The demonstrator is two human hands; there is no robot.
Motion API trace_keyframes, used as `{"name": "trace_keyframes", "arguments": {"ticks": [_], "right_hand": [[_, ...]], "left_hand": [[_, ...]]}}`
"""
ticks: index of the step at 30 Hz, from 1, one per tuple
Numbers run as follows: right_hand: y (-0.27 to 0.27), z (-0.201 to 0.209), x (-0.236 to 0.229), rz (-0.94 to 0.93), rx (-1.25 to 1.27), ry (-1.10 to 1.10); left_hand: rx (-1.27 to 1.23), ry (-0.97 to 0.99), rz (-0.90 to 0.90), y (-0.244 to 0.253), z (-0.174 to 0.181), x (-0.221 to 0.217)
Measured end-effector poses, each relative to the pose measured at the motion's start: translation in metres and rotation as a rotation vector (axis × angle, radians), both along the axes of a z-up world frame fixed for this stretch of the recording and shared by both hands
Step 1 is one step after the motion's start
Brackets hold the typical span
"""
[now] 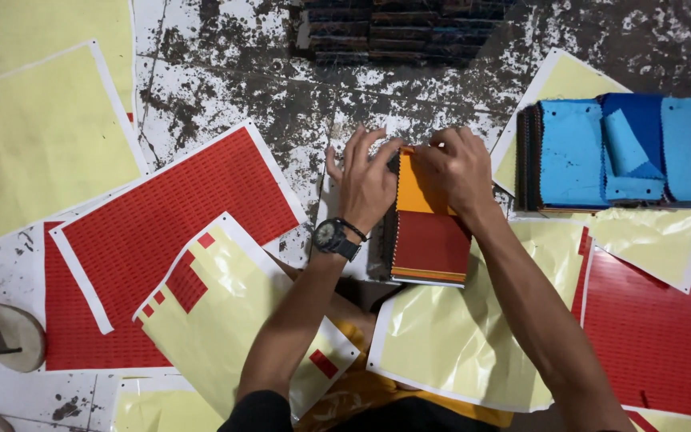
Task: The person assembles a stack of colorful notebooks by hand. They repeatedly peel small red adhesive strips from yellow backing sheets and apply them to the edges of the notebooks, pressing them down to secure the layers.
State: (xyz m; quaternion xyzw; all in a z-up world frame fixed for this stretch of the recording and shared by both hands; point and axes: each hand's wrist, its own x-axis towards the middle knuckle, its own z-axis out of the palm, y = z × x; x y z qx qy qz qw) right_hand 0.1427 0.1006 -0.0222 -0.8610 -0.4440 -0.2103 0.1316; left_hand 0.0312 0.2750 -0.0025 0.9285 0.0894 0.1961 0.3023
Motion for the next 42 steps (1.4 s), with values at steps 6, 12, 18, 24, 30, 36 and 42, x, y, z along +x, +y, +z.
{"name": "trace_keyframes", "arguments": {"ticks": [6, 12, 18, 24, 30, 36, 42], "right_hand": [[-0.002, 0.068, -0.024, 0.26, 0.022, 0.592], [0.005, 0.081, -0.026, 0.027, 0.305, 0.97], [-0.003, 0.054, -0.019, -0.013, 0.289, 0.988], [0.001, 0.059, -0.021, -0.063, 0.3, 1.023], [0.005, 0.047, -0.011, -0.035, 0.273, 0.992], [0.012, 0.029, -0.01, -0.187, 0.087, 0.914], [0.006, 0.029, -0.003, -0.112, -0.086, 0.411]], "left_hand": [[-0.426, 0.019, -0.056, 0.01, -0.018, 0.005], [-0.484, 0.045, -0.11, 0.005, 0.003, 0.005], [-0.454, 0.102, -0.09, 0.002, 0.009, 0.003], [0.006, 0.002, 0.071, 0.006, 0.025, -0.008], [0.224, -0.046, 0.016, 0.006, -0.014, -0.003], [0.41, -0.107, -0.026, 0.001, -0.02, 0.009], [0.431, -0.056, -0.022, 0.002, -0.013, 0.006]]}}
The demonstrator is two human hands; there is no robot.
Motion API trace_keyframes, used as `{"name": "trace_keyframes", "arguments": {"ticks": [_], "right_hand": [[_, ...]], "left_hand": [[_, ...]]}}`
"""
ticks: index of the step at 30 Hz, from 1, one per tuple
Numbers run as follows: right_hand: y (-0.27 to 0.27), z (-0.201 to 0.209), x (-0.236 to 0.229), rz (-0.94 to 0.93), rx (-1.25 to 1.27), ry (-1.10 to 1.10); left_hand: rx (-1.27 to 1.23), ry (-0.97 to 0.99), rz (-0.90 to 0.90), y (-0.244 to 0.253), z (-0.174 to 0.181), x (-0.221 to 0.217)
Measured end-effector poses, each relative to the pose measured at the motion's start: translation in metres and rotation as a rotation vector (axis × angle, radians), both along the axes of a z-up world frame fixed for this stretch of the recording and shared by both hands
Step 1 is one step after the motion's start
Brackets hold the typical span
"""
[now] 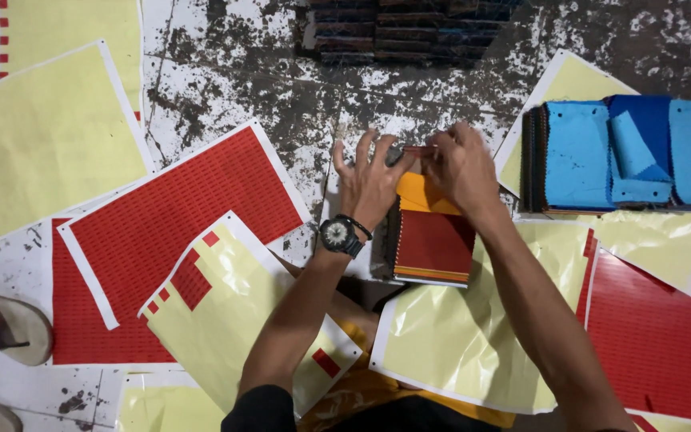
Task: The person assembles a stack of colorful notebooks by hand. They repeatedly peel small red adhesive strips from yellow backing sheets and apply them to the edges of the notebooks, pressing them down to secure the layers.
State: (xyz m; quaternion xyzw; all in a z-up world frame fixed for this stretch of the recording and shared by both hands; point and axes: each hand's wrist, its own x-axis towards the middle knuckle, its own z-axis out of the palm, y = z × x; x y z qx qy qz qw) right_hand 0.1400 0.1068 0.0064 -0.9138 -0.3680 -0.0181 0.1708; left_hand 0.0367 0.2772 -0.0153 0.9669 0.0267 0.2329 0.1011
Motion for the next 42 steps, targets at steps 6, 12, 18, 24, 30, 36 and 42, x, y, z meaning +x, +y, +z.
{"name": "trace_keyframes", "arguments": {"ticks": [6, 12, 18, 24, 30, 36, 42], "right_hand": [[-0.008, -0.034, 0.017, 0.172, 0.121, -0.124], [-0.02, -0.047, 0.017, 0.224, 0.139, -0.408], [-0.013, -0.014, 0.014, 0.192, 0.146, -0.288], [-0.009, -0.021, 0.006, 0.174, 0.164, -0.299], [-0.014, -0.007, -0.003, 0.258, 0.301, -0.559], [-0.021, -0.01, -0.002, 0.35, 0.315, -0.585], [-0.026, 0.052, -0.02, 0.352, 0.357, 0.491]], "left_hand": [[-0.208, -0.016, -0.044, 0.008, -0.01, 0.001], [-0.791, -0.017, -0.022, 0.021, 0.017, -0.005], [-1.175, -0.007, -0.079, 0.019, 0.048, -0.009], [-1.239, -0.035, -0.055, 0.015, 0.049, -0.01], [-1.306, -0.082, -0.087, 0.016, 0.066, -0.01], [-1.319, -0.072, -0.089, 0.017, 0.06, -0.003], [-1.362, -0.008, -0.196, 0.021, 0.041, 0.004]]}}
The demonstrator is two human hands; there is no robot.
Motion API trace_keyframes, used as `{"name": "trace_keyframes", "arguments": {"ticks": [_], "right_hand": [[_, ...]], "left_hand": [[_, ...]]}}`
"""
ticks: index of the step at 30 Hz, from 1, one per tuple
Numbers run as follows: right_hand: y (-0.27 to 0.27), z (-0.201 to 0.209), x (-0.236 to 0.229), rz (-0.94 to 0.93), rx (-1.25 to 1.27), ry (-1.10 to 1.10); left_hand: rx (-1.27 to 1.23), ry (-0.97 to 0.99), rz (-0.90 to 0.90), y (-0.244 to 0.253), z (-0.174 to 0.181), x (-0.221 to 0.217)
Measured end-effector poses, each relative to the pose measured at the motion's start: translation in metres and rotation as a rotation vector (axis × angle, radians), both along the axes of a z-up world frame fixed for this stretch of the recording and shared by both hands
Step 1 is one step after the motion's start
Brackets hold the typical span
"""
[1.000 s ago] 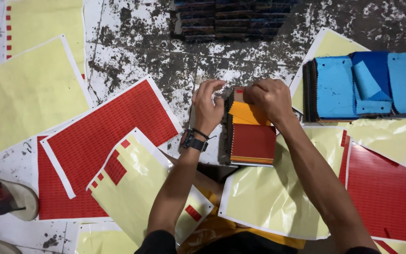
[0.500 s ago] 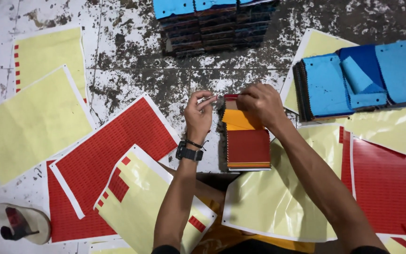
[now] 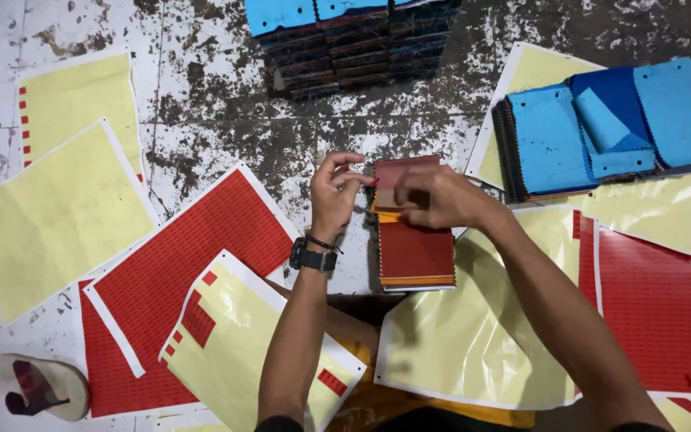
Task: The person assembles a stack of colorful notebooks by hand. They repeatedly peel small red adhesive strips from yellow backing sheets and apply them to the edges of the notebooks, pressing them down to secure the layers.
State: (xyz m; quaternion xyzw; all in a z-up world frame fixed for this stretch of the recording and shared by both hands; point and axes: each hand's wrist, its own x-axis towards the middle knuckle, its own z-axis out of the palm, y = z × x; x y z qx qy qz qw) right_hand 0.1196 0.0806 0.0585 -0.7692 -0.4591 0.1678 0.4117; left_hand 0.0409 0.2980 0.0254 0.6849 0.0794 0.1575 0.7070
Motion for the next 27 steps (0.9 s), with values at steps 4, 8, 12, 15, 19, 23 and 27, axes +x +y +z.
{"name": "trace_keyframes", "arguments": {"ticks": [4, 8, 12, 15, 19, 23, 27], "right_hand": [[0.011, 0.001, 0.004, -0.132, 0.039, 0.15], [0.015, -0.007, 0.003, -0.156, -0.012, 0.155], [0.016, -0.009, 0.002, -0.189, -0.075, 0.201], [0.011, -0.026, 0.001, -0.233, -0.107, 0.164], [0.017, -0.039, 0.014, -0.293, -0.086, 0.156], [0.025, -0.038, 0.016, -0.304, -0.112, 0.187], [0.029, -0.046, 0.018, -0.316, -0.188, 0.136]], "left_hand": [[0.004, -0.003, -0.088, -0.006, -0.003, 0.006], [-0.026, 0.007, -0.118, -0.01, -0.005, 0.004], [-0.059, 0.011, -0.104, -0.01, -0.013, 0.008], [0.026, 0.014, -0.088, -0.011, -0.011, 0.006], [0.59, 0.131, 0.004, -0.016, 0.015, -0.01], [0.874, 0.164, 0.131, -0.009, -0.017, -0.01], [1.184, 0.009, 0.193, -0.007, -0.048, -0.008]]}}
